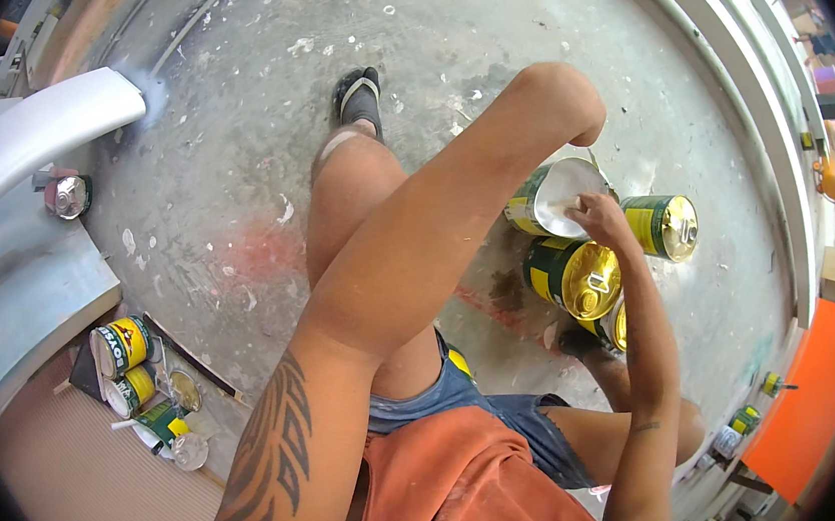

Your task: Preparing and mixing paint or lacquer cans for use.

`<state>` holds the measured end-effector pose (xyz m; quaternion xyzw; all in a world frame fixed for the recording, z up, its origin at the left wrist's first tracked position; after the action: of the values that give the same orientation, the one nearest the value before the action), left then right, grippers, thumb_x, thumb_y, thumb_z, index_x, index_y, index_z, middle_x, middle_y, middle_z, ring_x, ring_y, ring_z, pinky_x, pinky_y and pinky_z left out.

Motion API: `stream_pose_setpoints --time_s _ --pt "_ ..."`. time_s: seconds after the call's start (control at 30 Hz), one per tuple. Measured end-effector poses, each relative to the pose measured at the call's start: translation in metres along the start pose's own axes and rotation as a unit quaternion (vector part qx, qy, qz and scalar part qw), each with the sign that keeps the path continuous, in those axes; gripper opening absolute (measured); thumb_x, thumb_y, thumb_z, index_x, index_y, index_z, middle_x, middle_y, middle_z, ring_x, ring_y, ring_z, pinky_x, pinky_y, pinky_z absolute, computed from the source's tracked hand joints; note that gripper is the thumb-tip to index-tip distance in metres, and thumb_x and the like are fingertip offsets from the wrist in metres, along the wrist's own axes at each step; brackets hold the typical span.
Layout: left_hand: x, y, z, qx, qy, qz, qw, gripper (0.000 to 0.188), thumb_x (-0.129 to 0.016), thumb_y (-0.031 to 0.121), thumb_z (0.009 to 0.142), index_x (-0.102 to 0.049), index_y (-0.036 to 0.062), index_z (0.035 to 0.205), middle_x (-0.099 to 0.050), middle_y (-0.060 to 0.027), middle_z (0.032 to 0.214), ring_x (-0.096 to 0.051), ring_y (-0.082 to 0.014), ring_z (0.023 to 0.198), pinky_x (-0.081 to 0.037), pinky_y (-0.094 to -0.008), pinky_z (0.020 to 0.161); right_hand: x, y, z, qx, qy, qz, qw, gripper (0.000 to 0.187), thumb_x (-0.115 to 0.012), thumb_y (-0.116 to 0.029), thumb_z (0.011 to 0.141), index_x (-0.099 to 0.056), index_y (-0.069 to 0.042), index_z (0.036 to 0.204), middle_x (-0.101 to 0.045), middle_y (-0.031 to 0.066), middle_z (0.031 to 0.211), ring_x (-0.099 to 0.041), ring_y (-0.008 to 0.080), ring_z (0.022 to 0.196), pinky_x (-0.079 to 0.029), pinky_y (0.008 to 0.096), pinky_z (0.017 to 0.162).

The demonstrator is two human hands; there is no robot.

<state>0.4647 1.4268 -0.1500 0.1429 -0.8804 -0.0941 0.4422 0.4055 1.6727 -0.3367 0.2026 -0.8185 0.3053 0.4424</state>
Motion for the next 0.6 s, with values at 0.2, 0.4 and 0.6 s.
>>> stream_pose_setpoints --time_s 0.2,0.4,0.6 --pt "0.0 0.0 0.002 0.004 -0.001 0.009 1.0 0.044 -0.052 0.039 0.103 -0.065 0.0135 0.136 -0.062 -0.0104 0.142 -0.06 -0.0337 0.128 -0.049 -0.0506 0.104 0.011 0.003 -0.001 -0.018 0.136 -0.112 0.984 0.026 -0.07 -0.026 0.087 -0.067 -0.002 0.081 -0.068 0.0191 0.084 -0.067 0.04 0.086 -0.052 0.0496 0.076" --pt "0.001 0.001 -0.008 0.009 -0.001 -0.001 1.0 0.044 -0.053 0.04 0.103 -0.064 0.0145 0.138 -0.061 -0.0098 0.143 -0.059 -0.0337 0.129 -0.049 -0.0502 0.105 0.006 -0.005 -0.003 0.006 0.024 0.011 1.0 0.025 -0.072 -0.026 0.086 -0.068 -0.002 0.081 -0.068 0.0192 0.083 -0.067 0.0409 0.084 -0.051 0.0494 0.076" --pt "0.002 -0.003 -0.007 0.004 0.002 0.01 1.0 0.044 -0.053 0.04 0.103 -0.063 0.016 0.139 -0.06 -0.0092 0.145 -0.058 -0.0326 0.131 -0.048 -0.0496 0.106 0.012 0.001 -0.003 -0.022 0.098 -0.123 0.987 0.023 -0.069 -0.025 0.089 -0.069 -0.003 0.085 -0.069 0.019 0.088 -0.068 0.0414 0.085 -0.053 0.0495 0.076"
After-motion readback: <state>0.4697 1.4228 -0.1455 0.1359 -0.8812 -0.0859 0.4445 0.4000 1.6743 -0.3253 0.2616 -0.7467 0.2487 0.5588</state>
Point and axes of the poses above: each hand's wrist, its own z-axis towards the middle knuckle, its own x-axis out of the back of the hand, y = z × x, the point moved 3 cm from there along z, towards the middle knuckle
